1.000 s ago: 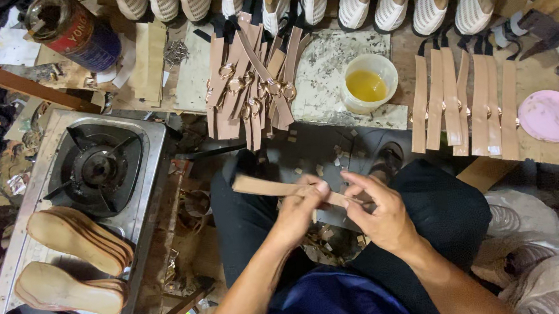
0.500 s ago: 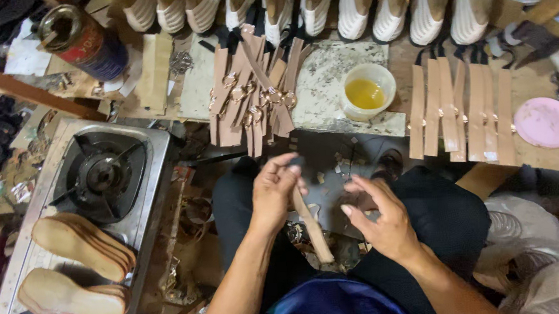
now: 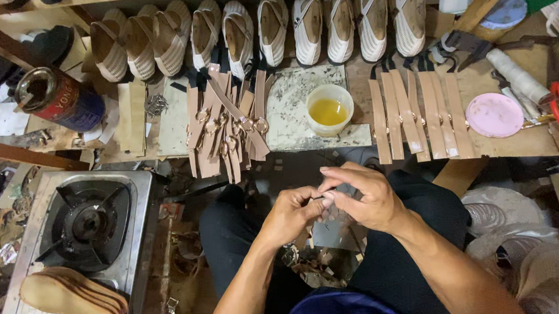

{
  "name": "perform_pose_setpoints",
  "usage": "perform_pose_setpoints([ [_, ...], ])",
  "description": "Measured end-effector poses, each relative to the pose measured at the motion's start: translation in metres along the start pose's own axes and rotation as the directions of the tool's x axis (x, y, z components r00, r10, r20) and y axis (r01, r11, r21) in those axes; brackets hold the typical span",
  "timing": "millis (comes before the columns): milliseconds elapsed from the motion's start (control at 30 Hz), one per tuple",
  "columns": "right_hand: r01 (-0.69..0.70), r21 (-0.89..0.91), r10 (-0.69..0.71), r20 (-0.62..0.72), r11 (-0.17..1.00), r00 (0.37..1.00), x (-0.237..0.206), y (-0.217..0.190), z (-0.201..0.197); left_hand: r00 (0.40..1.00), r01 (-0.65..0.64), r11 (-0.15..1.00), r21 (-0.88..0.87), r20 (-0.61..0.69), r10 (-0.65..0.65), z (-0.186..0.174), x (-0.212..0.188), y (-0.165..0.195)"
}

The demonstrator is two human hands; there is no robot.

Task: The person sits on the floor at a workbench and assembles leather shoe straps. They take a strap, dip their fingers into a cup of yellow liquid, work the liquid along the strap, bend and fold the strap, attach it to a metal buckle ring, and lay the finished strap on the table, repeating this for strap after strap.

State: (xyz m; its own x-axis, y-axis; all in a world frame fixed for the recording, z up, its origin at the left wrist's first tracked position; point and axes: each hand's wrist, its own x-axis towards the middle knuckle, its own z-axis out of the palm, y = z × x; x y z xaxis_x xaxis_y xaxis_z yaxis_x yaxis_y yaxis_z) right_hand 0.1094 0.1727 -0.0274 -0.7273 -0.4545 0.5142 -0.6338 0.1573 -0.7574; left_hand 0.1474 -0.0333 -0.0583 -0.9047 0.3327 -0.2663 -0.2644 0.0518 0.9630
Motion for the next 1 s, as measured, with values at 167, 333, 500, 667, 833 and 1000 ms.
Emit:
perform_pose_setpoints([
  [167, -0.390, 0.070, 0.396, -0.099, 0.918, 0.913, -0.007, 0.002, 0.004, 0.988, -0.149, 0.980, -0.132, -0.069, 0.141, 0.004, 0.005, -0.010],
  [333, -0.232, -0.065, 0.220, -0.153, 0.970, 0.963, -0.008, 0.003, 0.004, 0.957, -0.056, 0.938, -0.343, -0.285, -0.047, 0.009, 0.020, -0.023],
  [500, -0.033, -0.340, 0.000, -0.098, 0.940, 0.995, -0.011, -0.002, 0.011, 0.953, -0.117, 0.843, -0.525, -0.297, -0.053, 0.014, 0.026, -0.026],
  [667, 0.081, -0.537, -0.126, -0.048, 0.840, 0.991, -0.009, 0.001, 0.012, 0.980, -0.120, 0.739, -0.663, -0.196, -0.017, 0.019, 0.015, -0.016],
  [833, 0.069, -0.522, -0.122, -0.068, 0.850, 0.990, -0.009, 0.006, 0.010, 0.995, -0.089, 0.614, -0.785, -0.103, 0.013, 0.019, 0.010, -0.007],
  [1000, 0.083, -0.546, -0.152, -0.082, 0.833, 0.985, -0.011, 0.010, 0.009, 0.994, -0.100, 0.555, -0.826, -0.064, 0.084, 0.019, 0.009, -0.011],
])
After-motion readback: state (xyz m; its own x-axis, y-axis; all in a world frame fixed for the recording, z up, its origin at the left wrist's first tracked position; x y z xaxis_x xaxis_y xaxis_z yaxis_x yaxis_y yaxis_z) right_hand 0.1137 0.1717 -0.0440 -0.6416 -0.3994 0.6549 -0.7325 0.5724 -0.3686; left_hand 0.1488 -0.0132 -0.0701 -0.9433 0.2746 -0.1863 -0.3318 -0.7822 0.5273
